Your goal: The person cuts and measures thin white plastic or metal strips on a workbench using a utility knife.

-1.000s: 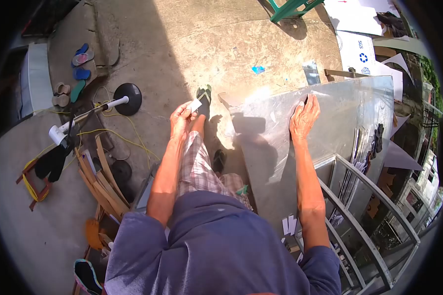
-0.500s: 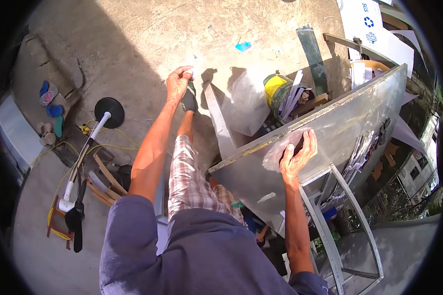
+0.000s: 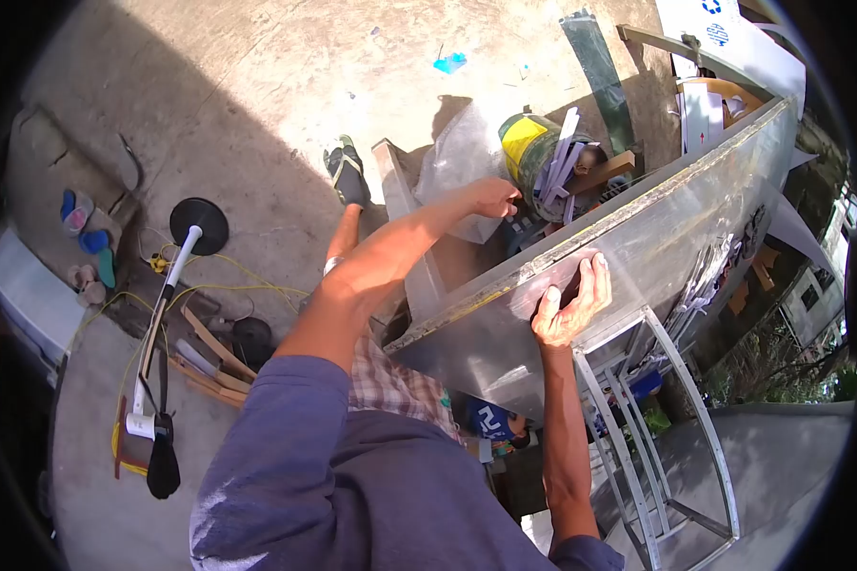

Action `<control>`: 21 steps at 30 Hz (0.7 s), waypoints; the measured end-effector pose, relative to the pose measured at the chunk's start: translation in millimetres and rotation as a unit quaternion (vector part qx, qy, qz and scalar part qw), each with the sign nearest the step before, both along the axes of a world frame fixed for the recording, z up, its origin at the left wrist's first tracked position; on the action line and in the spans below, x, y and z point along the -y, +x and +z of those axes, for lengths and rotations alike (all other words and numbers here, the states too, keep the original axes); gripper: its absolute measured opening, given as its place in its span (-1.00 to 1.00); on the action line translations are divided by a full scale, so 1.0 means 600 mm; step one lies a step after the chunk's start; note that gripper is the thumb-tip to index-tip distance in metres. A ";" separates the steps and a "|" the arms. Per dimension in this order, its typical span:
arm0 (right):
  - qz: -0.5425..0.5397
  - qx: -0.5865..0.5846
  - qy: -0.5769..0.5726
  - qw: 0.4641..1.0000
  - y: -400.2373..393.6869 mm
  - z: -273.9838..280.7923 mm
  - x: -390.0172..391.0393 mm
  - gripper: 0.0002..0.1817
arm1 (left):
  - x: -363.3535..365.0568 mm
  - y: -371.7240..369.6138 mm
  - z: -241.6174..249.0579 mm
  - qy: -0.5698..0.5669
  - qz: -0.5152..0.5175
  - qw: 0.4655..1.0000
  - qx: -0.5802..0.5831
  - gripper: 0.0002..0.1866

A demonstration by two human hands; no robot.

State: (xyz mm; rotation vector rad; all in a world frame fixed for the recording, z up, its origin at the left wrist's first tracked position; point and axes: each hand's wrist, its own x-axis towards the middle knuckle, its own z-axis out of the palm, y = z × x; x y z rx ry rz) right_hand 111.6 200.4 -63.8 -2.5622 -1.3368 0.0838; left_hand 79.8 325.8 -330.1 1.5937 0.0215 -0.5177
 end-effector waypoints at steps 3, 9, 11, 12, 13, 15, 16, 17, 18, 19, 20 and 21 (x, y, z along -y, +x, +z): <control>-0.011 -0.007 0.006 1.000 -0.001 -0.001 0.003 -0.41 | -0.055 -0.106 -0.032 -0.002 0.037 0.997 -0.068 -0.45; -0.039 -0.022 0.027 0.999 -0.005 -0.001 0.000 -0.44 | -0.164 -0.366 -0.058 0.134 0.148 0.971 -0.134 -0.62; -0.040 -0.039 0.077 0.995 -0.006 -0.004 0.002 -0.50 | -0.180 -0.445 -0.026 0.179 0.222 0.937 -0.200 -0.64; -0.032 -0.022 0.086 0.996 -0.005 -0.005 0.003 -0.49 | -0.181 -0.479 -0.009 0.198 0.250 0.914 -0.252 -0.64; -0.025 -0.006 0.093 0.995 -0.004 -0.006 0.005 -0.47 | -0.179 -0.525 -0.012 0.197 0.261 0.904 -0.276 -0.64; -0.032 0.009 0.114 0.993 -0.005 -0.009 0.007 -0.51 | -0.155 -0.600 0.014 0.176 0.311 0.873 -0.332 -0.64; -0.034 0.017 0.124 0.992 -0.005 -0.010 0.006 -0.53 | -0.140 -0.648 0.012 0.191 0.293 0.878 -0.327 -0.62; -0.035 0.024 0.133 0.990 -0.008 -0.008 0.008 -0.55 | -0.123 -0.692 0.005 0.267 0.229 0.887 -0.299 -0.60; -0.046 0.023 0.141 0.989 -0.011 -0.006 0.006 -0.56 | -0.102 -0.731 -0.002 0.341 0.166 0.886 -0.266 -0.58; -0.057 0.024 0.148 0.987 -0.022 0.002 0.007 -0.56 | -0.074 -0.764 -0.006 0.338 0.152 0.890 -0.265 -0.57; -0.058 0.001 0.164 0.985 -0.042 0.025 0.012 -0.54 | -0.047 -0.785 -0.002 0.336 0.137 0.893 -0.265 -0.55; -0.059 -0.021 0.180 0.982 -0.062 0.044 0.018 -0.51 | -0.013 -0.768 0.052 0.298 0.126 0.888 -0.326 -0.54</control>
